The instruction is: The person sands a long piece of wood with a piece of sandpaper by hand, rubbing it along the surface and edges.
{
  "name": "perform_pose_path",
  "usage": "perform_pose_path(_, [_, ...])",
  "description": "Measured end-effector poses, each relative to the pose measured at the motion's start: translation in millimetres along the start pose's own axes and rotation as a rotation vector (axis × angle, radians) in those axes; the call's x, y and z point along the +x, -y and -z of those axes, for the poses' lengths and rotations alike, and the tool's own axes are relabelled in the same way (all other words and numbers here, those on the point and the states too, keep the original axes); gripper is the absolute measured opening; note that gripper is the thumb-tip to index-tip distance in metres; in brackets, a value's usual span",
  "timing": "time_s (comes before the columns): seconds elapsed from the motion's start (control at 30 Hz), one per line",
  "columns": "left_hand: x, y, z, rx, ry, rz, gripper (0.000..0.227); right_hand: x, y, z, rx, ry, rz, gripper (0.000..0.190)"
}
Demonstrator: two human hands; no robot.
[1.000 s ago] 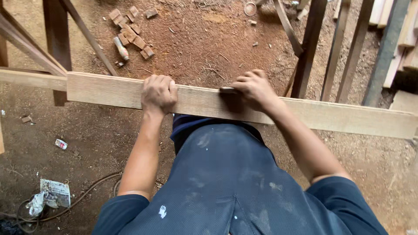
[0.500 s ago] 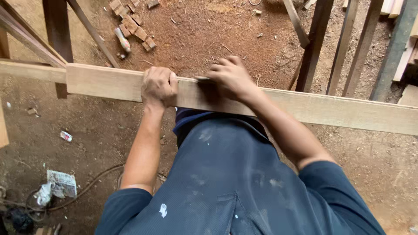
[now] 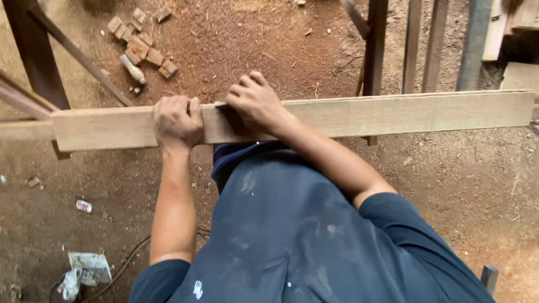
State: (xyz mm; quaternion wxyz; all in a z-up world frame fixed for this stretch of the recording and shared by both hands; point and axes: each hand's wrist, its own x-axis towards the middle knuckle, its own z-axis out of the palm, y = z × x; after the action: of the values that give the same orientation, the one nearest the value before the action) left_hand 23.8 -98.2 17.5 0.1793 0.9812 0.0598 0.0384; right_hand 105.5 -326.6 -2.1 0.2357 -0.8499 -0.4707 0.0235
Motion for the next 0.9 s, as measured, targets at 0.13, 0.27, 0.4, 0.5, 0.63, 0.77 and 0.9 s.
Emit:
perform_pose_path(0.13, [-1,-3,-2,0.004,-0.039,0.000,0.037,-59,-29,43,-0.098,-0.051,-0.073,0.033])
perform_pose_path(0.27, [2,-7,-9,0.023,-0.095,-0.026,0.035,-146,-63,115,-0.292,0.113,-0.378,0.032])
perform_pose_path(0.4, [-1,-14,6,0.000,-0.110,-0.147,0.039,-132,-53,90,-0.320,0.242,-0.495,0.035])
perform_pose_path(0.5, [-9,-42,14,0.028,0.162,-0.447,0.103,-86,-13,51,-0.384,0.123,-0.421,0.065])
perform_pose_path(0.63, [-13,-77,4,0.303,0.474,-0.254,0.121,-39,29,13,-0.296,-0.165,-0.479,0.061])
perform_pose_path(0.77, [-10,-75,-5,0.252,0.459,-0.228,0.123,-54,9,2,-0.401,-0.322,-0.347,0.055])
perform_pose_path(0.9, [-9,-68,-6,0.287,0.319,-0.265,0.111,-133,-65,29,-0.417,-0.400,-0.292,0.040])
